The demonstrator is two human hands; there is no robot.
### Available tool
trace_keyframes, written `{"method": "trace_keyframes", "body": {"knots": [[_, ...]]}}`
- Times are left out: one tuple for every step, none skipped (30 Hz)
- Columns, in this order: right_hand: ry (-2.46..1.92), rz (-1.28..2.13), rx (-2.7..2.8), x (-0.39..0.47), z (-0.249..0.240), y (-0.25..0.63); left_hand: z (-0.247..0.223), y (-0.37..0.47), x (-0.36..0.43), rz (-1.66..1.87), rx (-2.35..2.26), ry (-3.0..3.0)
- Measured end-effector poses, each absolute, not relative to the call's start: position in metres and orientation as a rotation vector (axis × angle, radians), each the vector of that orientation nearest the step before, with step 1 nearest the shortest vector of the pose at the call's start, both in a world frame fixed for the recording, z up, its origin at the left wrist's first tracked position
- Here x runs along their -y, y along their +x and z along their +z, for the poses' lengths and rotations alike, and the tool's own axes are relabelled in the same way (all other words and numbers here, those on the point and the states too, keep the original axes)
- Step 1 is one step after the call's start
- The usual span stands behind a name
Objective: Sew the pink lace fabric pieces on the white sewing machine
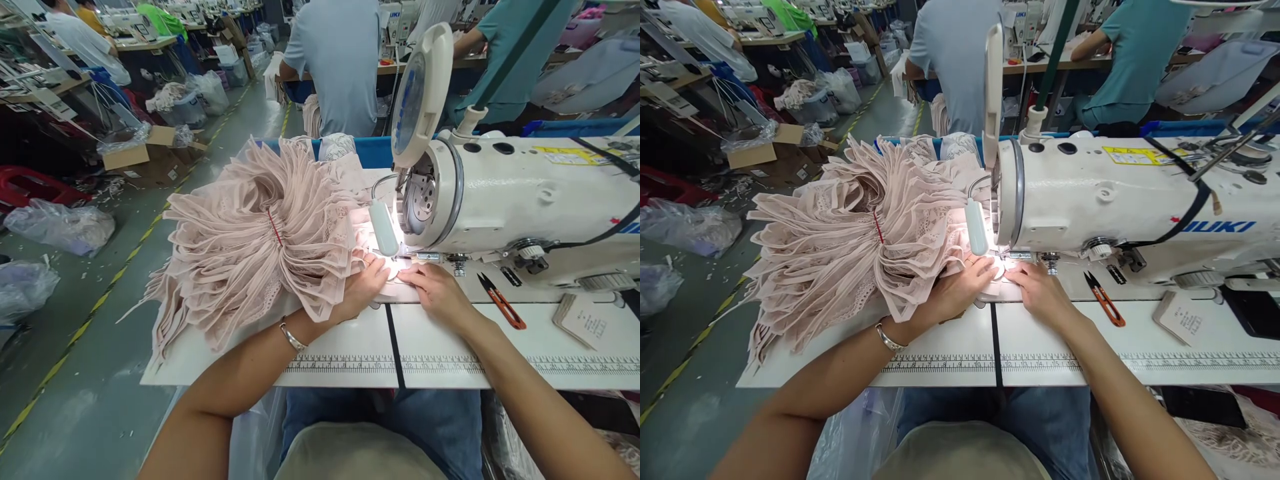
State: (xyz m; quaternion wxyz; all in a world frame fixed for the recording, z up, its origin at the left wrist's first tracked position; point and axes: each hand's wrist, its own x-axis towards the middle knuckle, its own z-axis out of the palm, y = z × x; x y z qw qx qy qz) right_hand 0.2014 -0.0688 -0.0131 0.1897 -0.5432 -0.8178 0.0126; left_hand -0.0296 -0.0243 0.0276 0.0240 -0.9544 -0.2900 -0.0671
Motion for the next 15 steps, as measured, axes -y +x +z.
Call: {"method": "trace_keyframes", "body": {"knots": [[-1.526, 0.032, 2.306, 0.069, -0.013, 0.201, 0.031, -0.029, 0.025, -0.144, 0.887, -2.942], [-1.528, 0.025, 2.308, 0.069, -0.013, 0.2, 0.034, -0.029, 0.026, -0.079, 0.867, -2.932], [-1.533, 0.017, 2.302, 0.07, -0.013, 0.2, 0.037, -0.029, 0.027, -0.027, 0.844, -2.929], [-1.54, 0.009, 2.286, 0.07, -0.013, 0.199, 0.038, -0.028, 0.027, -0.001, 0.83, -2.939], [-1.553, 0.005, 2.261, 0.071, -0.012, 0.198, 0.039, -0.028, 0.027, -0.006, 0.836, -2.957], [-1.573, 0.002, 2.224, 0.071, -0.011, 0.197, 0.039, -0.027, 0.027, -0.044, 0.884, -2.987], [-1.598, 0.002, 2.183, 0.072, -0.009, 0.196, 0.037, -0.026, 0.027, -0.105, 0.97, -3.021], [-1.625, 0.004, 2.139, 0.073, -0.008, 0.196, 0.035, -0.025, 0.026, -0.171, 1.076, -3.052], [-1.652, 0.005, 2.102, 0.074, -0.006, 0.196, 0.033, -0.024, 0.025, -0.23, 1.185, -3.073], [-1.676, 0.007, 2.076, 0.075, -0.004, 0.196, 0.03, -0.024, 0.024, -0.283, 1.292, -3.084], [-1.694, 0.01, 2.059, 0.075, -0.003, 0.196, 0.026, -0.024, 0.023, -0.335, 1.383, -3.086], [-1.702, 0.012, 2.049, 0.076, -0.002, 0.196, 0.023, -0.025, 0.022, -0.384, 1.447, -3.085], [-1.702, 0.013, 2.042, 0.076, -0.001, 0.196, 0.02, -0.026, 0.021, -0.432, 1.474, -3.092], [-1.698, 0.012, 2.035, 0.076, 0.0, 0.196, 0.018, -0.028, 0.019, -0.48, 1.466, -3.115], [-1.689, 0.01, 2.029, 0.076, 0.0, 0.195, 0.016, -0.03, 0.017, -0.512, 1.406, -3.156]]}}
